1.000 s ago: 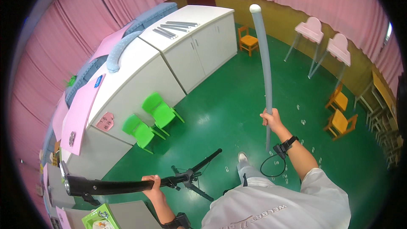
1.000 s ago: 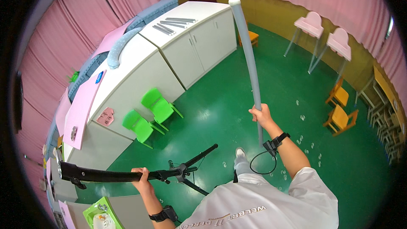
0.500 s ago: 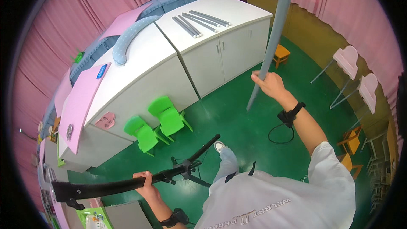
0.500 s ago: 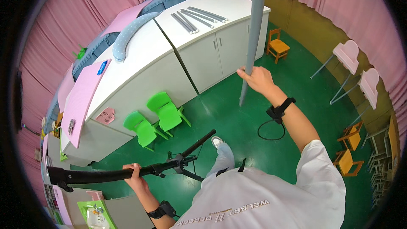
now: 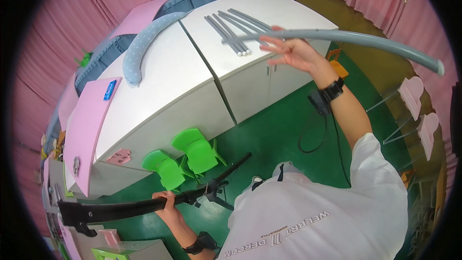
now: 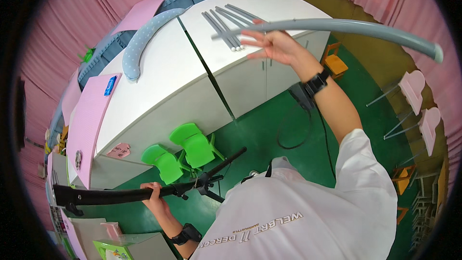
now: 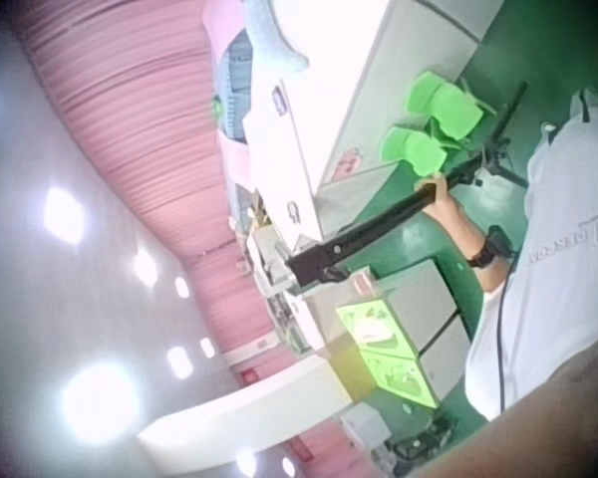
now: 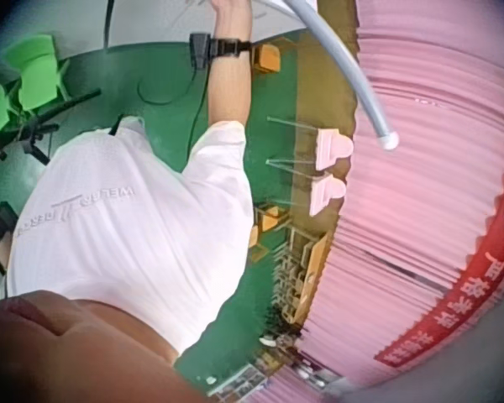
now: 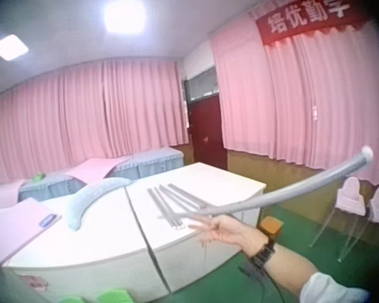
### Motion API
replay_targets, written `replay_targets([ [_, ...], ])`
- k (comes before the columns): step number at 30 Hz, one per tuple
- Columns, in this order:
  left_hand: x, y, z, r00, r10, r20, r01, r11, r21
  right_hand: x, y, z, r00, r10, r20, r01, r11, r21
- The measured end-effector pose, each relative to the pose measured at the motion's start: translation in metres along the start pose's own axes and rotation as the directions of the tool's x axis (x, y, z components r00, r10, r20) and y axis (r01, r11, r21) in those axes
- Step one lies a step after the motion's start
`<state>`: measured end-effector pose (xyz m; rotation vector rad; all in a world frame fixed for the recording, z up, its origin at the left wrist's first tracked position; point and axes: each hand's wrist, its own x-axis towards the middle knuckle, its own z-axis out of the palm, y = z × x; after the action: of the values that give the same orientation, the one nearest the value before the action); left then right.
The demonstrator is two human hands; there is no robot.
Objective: The person moves small green chairs and tripod stands, then positions two orange chairs against a counter before picking up a pink plastic seat and inserting metal poles into the sockets on its underside.
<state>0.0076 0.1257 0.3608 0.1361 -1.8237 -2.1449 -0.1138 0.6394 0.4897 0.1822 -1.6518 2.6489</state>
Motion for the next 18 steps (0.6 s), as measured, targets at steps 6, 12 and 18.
replay_targets([
  [6,0.037,-0.015,0.035,0.995,0.093,-0.040,-0.092,0.996,0.014,0.151,-0.016,-0.033,0.990,-0.141,-0.024,0.136,0.978,-0.157],
  [12,0.061,-0.031,0.077,0.968,0.183,-0.172,-0.166,0.980,0.109,0.293,0.014,-0.084,0.995,-0.082,0.060,0.099,0.920,-0.379],
  [18,0.077,-0.047,0.134,0.926,0.172,-0.337,-0.112,0.975,0.190,0.421,0.080,-0.136,0.981,-0.032,0.190,0.163,0.665,-0.729],
])
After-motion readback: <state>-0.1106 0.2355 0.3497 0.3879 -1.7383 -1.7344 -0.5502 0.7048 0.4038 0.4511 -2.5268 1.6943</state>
